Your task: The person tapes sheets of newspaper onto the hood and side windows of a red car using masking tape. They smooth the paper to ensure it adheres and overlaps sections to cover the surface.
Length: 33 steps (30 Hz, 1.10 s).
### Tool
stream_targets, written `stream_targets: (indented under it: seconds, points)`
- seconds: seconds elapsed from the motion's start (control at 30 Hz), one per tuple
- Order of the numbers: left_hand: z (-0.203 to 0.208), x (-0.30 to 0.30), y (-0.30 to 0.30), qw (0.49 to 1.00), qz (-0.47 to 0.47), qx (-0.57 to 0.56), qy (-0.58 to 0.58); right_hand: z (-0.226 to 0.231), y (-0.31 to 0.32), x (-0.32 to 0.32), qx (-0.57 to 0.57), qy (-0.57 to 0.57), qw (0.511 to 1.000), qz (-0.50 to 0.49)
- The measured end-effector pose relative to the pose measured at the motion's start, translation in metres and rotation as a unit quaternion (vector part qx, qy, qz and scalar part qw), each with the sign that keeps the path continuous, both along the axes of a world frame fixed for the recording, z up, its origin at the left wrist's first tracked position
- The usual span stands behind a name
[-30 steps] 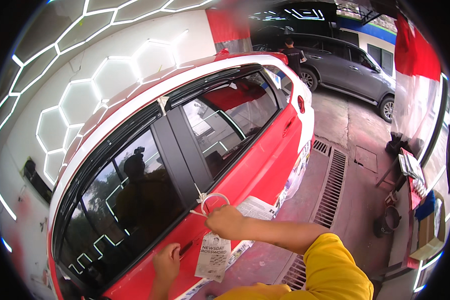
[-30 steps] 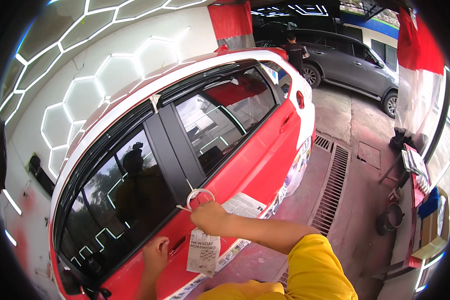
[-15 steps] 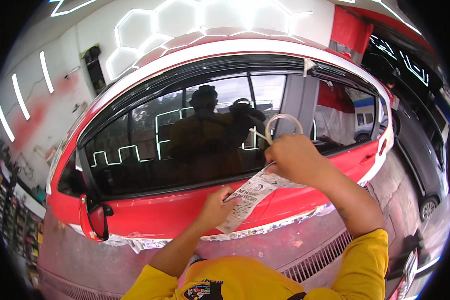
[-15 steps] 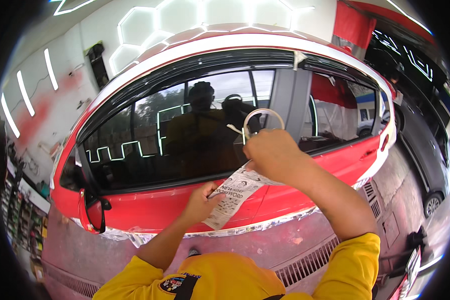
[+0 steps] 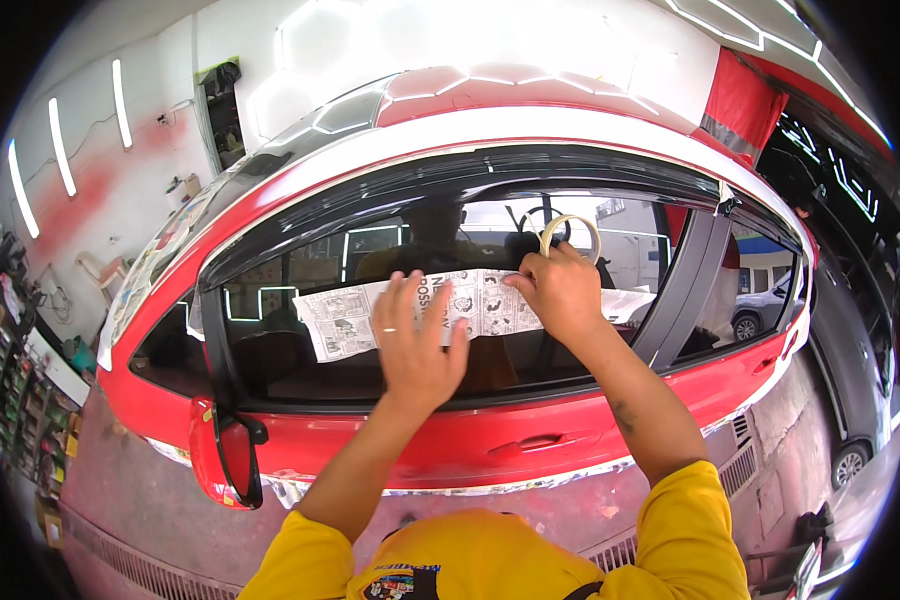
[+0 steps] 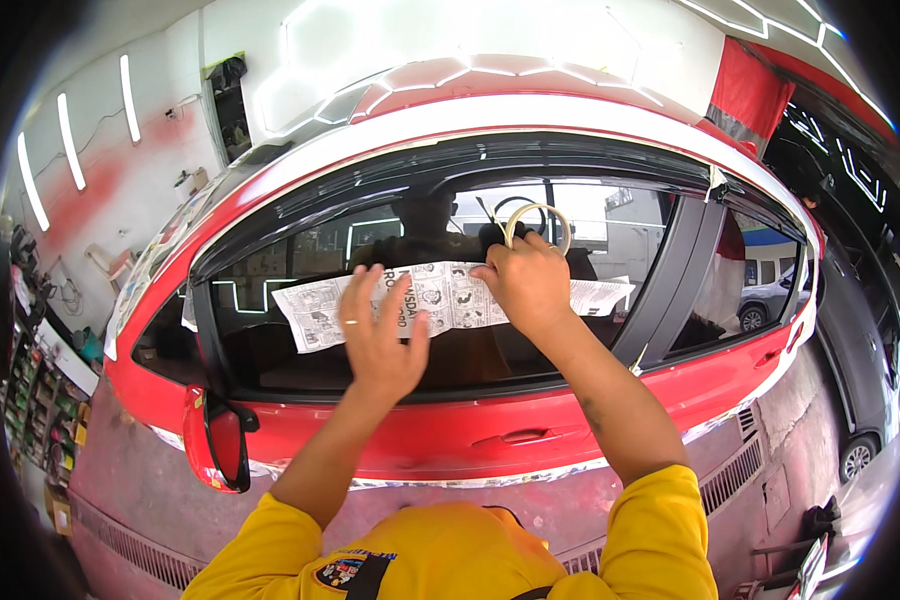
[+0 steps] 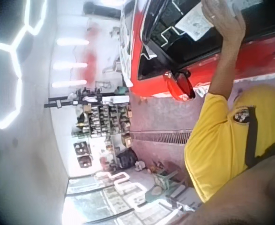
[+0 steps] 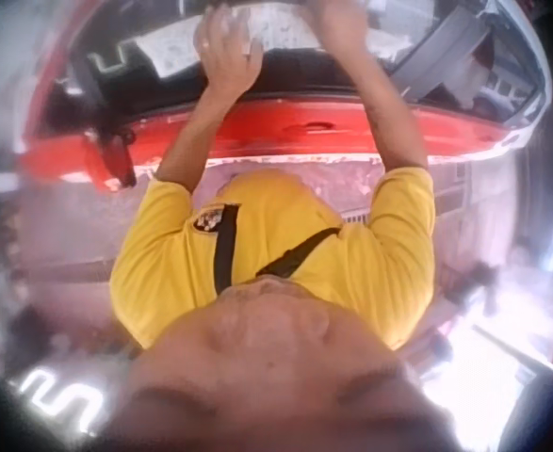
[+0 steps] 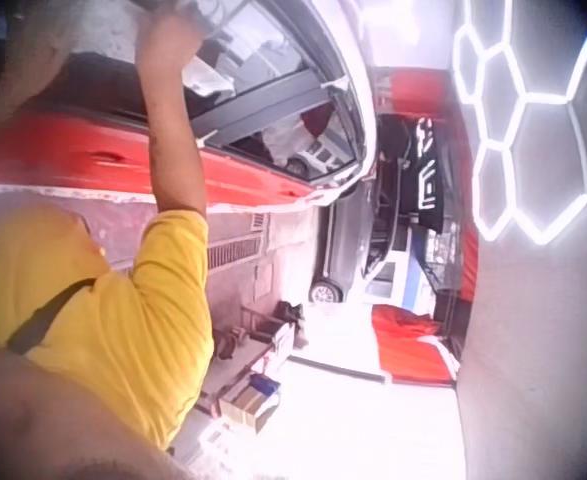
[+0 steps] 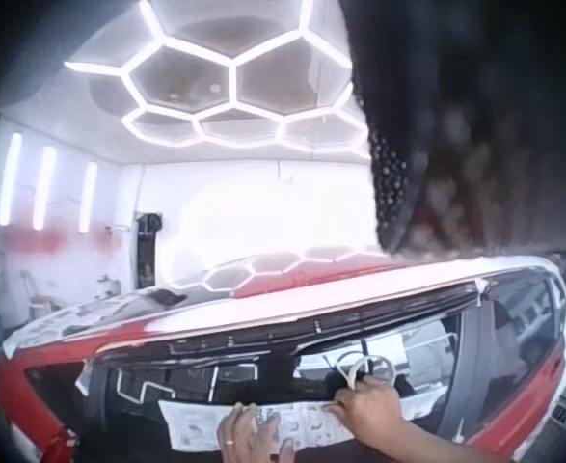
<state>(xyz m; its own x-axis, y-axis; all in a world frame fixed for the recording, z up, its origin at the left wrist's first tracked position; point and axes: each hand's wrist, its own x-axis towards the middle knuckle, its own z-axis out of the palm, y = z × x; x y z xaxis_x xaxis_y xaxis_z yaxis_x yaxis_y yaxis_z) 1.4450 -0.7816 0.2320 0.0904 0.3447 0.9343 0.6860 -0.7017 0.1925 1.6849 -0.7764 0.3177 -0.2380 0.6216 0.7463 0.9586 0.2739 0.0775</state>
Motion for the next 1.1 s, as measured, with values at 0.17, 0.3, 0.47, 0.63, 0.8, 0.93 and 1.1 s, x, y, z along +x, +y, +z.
stream_targets:
  seconds: [0.17,0.3,0.47,0.63,0.8,0.93,1.1]
  points:
    - [-0.052,0.044,0.055,0.992,0.054,-0.08,0.076,-0.001,0.015,-0.003,0.011,-0.031,0.999,-0.001]
    - [-0.053,0.046,0.069,0.988,0.101,-0.067,0.091,0.013,0.016,0.048,0.037,-0.085,0.996,0.001]
    - [-0.057,0.056,0.074,0.988,0.12,-0.054,0.077,0.017,-0.005,0.161,0.11,-0.043,0.99,-0.074]
    - [-0.059,0.061,0.073,0.984,0.143,-0.08,0.069,-0.011,-0.027,0.113,0.143,0.137,0.971,0.136]
    - [-0.058,0.052,0.07,0.982,0.147,-0.095,0.074,0.004,0.015,-0.011,-0.008,-0.11,0.928,0.356]
    - [-0.052,0.055,0.068,0.987,0.118,-0.096,0.053,0.0,0.082,-0.018,0.039,-0.148,0.901,0.406]
    - [-0.06,0.012,0.063,0.982,0.122,-0.131,0.063,-0.011,0.091,-0.006,0.039,-0.121,0.876,0.464]
